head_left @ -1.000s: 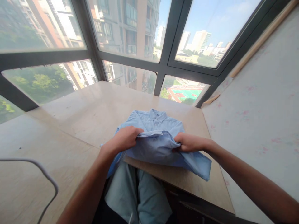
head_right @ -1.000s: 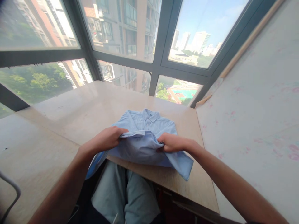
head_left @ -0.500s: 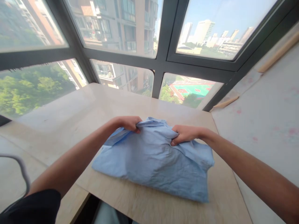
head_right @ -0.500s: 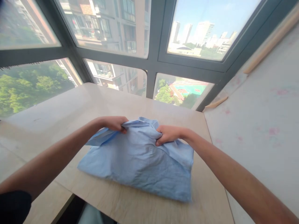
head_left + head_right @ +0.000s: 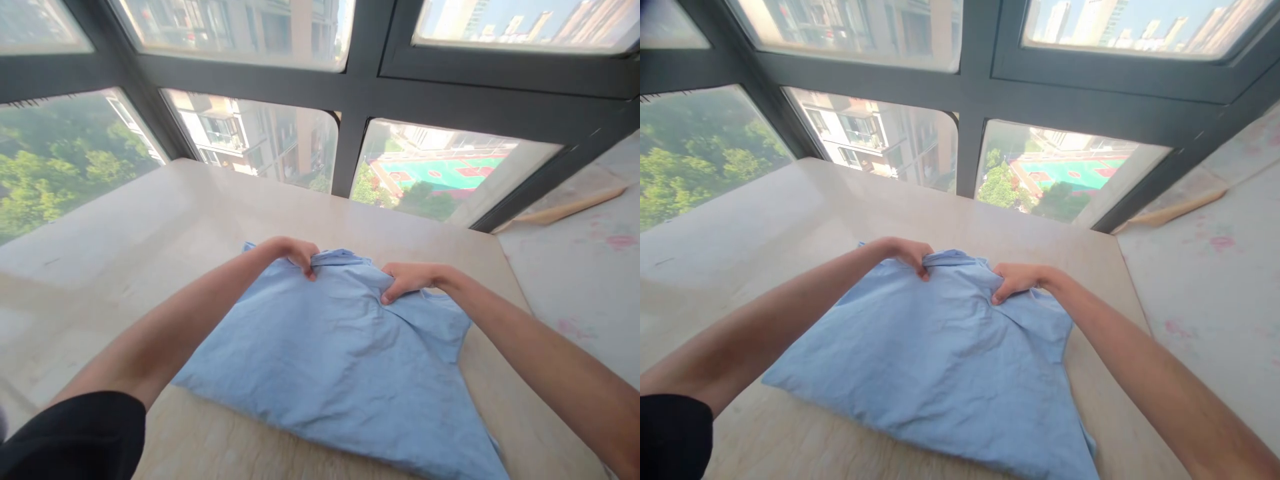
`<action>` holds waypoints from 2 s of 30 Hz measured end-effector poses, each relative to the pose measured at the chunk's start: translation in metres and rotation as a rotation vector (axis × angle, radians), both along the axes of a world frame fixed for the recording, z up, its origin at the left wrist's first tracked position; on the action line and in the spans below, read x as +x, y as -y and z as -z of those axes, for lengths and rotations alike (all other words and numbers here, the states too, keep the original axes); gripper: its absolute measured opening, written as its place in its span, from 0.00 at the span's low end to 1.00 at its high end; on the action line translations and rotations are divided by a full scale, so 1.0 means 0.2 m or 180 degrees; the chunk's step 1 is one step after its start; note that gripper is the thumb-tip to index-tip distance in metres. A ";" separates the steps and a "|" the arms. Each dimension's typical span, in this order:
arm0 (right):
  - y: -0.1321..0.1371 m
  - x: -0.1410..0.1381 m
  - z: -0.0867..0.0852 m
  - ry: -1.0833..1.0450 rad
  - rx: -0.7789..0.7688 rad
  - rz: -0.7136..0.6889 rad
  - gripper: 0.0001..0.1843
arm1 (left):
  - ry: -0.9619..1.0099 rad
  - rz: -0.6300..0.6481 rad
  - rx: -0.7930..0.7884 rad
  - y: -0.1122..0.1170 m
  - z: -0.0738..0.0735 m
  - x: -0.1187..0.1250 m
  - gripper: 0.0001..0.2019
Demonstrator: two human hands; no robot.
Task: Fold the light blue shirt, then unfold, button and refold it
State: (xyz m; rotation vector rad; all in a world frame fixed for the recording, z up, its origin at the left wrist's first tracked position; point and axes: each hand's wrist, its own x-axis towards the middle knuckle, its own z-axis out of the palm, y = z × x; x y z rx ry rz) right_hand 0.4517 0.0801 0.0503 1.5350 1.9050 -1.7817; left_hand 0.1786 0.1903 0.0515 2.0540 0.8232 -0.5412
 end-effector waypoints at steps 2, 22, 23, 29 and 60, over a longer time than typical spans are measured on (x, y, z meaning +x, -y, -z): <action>0.01 0.02 0.05 -0.0042 0.0040 0.0150 0.23 | 0.0073 -0.0142 -0.0157 0.00 0.02 -0.01 0.20; 0.10 0.05 0.03 -0.0370 0.1728 0.1376 0.34 | 0.0669 -0.0548 0.1298 -0.01 -0.03 -0.11 0.21; 0.09 0.07 0.04 -0.0320 0.1678 0.1470 0.34 | 0.0548 -0.0542 0.1428 -0.03 -0.02 -0.13 0.22; 0.08 0.16 0.04 -0.0015 0.1585 0.1955 0.31 | -0.0014 -0.0975 0.1983 -0.10 0.06 -0.34 0.29; -0.16 0.00 0.28 0.1037 0.2812 0.1291 0.15 | 0.0488 -0.1585 0.2396 -0.11 0.31 -0.40 0.18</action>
